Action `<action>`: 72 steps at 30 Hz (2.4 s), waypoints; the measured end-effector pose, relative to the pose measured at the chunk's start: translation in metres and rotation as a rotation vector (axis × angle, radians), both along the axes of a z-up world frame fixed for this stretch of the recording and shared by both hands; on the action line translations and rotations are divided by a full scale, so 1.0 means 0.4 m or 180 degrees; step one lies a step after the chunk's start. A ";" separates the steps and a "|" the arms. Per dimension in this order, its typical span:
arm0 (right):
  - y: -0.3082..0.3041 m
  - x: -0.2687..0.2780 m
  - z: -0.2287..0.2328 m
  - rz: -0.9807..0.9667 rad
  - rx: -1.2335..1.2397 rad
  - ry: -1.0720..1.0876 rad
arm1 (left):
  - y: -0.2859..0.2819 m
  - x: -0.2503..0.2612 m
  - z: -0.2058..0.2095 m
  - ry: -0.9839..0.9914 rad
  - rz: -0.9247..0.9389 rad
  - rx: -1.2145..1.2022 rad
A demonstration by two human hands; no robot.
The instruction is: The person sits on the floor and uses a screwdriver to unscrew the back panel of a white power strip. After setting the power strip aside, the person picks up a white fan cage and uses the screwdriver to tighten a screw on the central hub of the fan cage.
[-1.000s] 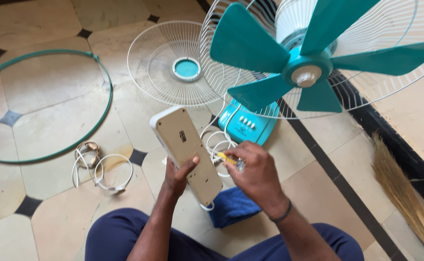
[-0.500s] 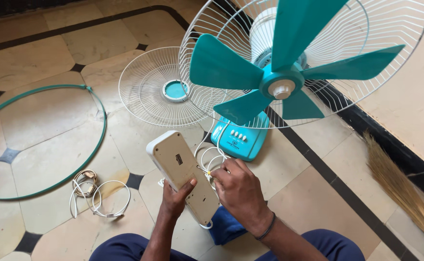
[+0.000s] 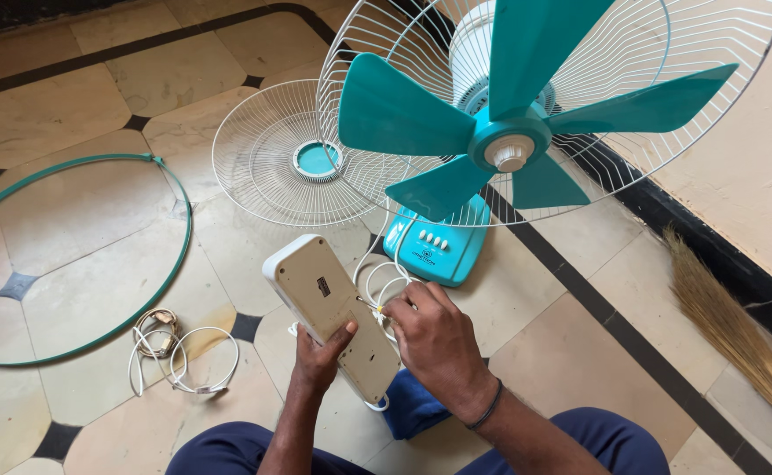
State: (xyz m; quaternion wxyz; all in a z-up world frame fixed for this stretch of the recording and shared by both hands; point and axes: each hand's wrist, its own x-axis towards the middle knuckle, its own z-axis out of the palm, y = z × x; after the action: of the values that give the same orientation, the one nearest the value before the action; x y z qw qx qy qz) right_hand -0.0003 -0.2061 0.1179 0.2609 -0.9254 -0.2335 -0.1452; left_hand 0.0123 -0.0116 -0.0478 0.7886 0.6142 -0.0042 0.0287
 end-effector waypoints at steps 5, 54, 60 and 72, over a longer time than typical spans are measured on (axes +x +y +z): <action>0.003 0.003 0.000 -0.0118 -0.0097 0.0456 | 0.003 -0.005 0.026 0.0047 0.0009 0.0483; -0.024 0.029 0.015 -0.0078 0.0756 0.1187 | 0.009 -0.012 0.045 0.0202 0.0014 -0.0156; -0.020 0.033 0.012 -0.0129 0.1000 0.1446 | 0.002 -0.020 0.085 0.0203 -0.0044 -0.0621; -0.013 0.025 0.026 -0.0016 0.1082 0.0993 | 0.013 -0.018 0.119 0.0343 -0.0292 -0.1300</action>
State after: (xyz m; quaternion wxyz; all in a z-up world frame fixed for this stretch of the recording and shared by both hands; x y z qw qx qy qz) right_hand 0.0096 -0.2113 0.1284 0.4457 -0.8799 -0.1602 -0.0384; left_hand 0.0053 -0.0062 -0.0003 0.8962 0.4415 0.0158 -0.0398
